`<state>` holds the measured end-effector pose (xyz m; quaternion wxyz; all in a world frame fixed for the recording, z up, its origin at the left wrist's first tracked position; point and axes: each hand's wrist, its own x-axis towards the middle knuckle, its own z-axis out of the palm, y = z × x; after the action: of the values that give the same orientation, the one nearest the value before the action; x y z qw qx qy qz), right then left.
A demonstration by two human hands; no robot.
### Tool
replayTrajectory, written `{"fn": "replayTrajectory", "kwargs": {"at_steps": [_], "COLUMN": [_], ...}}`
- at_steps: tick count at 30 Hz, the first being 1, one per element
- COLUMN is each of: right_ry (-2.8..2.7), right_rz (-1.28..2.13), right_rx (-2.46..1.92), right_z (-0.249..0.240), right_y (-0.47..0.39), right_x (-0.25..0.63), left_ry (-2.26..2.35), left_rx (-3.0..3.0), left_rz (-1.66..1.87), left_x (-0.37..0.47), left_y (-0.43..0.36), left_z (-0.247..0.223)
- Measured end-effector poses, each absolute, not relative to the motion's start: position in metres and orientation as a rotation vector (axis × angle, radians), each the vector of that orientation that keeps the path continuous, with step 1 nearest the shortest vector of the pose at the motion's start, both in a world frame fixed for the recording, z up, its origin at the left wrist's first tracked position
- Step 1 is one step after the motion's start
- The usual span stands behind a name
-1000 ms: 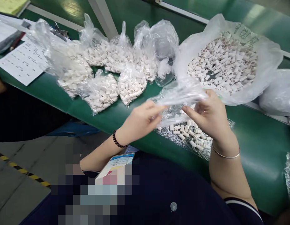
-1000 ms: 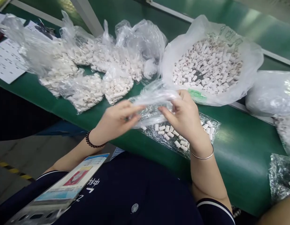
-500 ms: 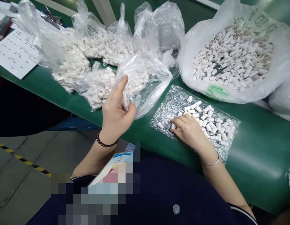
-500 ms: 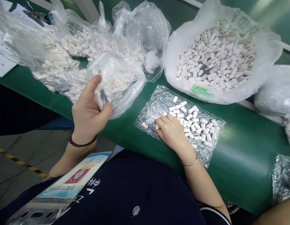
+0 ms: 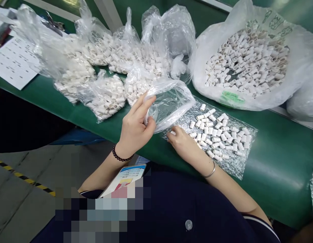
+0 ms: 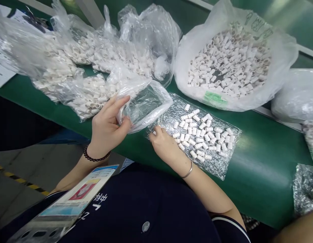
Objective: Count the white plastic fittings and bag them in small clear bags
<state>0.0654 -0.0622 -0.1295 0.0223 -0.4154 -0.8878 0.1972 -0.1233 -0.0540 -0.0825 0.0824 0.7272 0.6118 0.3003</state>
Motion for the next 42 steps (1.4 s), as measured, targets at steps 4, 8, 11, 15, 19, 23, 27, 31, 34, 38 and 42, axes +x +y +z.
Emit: {"fn": "replayTrajectory", "kwargs": {"at_steps": [4,8,11,15,19,23,27,31,34,38,42], "right_ry": [-2.415,-1.766,-1.107,-0.683,-0.649,-0.543,-0.454,-0.390,-0.349,-0.430,-0.695], "right_rz": [0.883,1.362,1.695,1.757,1.777,1.796,1.746,1.789,1.838,1.738,1.550], "right_rx": [-1.208,-1.218,-1.182,-1.148,-1.140,-1.088,-1.087,-1.087,-1.059,-1.130,-1.209], "right_z": [-0.129,-0.119,-0.112,-0.107,-0.102,-0.100,-0.101,-0.100,-0.098,-0.095,-0.086], "right_y": [-0.067,-0.074,-0.076,-0.078,-0.081,-0.084,-0.087,-0.091,-0.092,-0.088,-0.089], "right_x": [0.076,0.095,0.111,0.123,0.124,0.123,0.125,0.126,0.125,0.123,0.125], "left_ry": [1.824,1.761,1.700,1.673,1.670,1.647,1.637,1.638,1.625,1.598,1.604], "left_rx": [2.154,2.152,2.157,2.168,2.183,2.174,2.170,2.177,2.177,2.183,2.162], "left_rz": [0.875,0.912,0.952,0.959,0.949,0.934,0.952,0.958,0.957,0.965,0.938], "left_x": [-0.122,-0.117,-0.113,-0.109,-0.106,-0.106,-0.106,-0.105,-0.104,-0.105,-0.105], "left_y": [-0.056,-0.057,-0.057,-0.056,-0.056,-0.057,-0.058,-0.059,-0.059,-0.059,-0.060], "left_z": [-0.083,-0.086,-0.088,-0.089,-0.087,-0.088,-0.091,-0.092,-0.092,-0.092,-0.093]}}
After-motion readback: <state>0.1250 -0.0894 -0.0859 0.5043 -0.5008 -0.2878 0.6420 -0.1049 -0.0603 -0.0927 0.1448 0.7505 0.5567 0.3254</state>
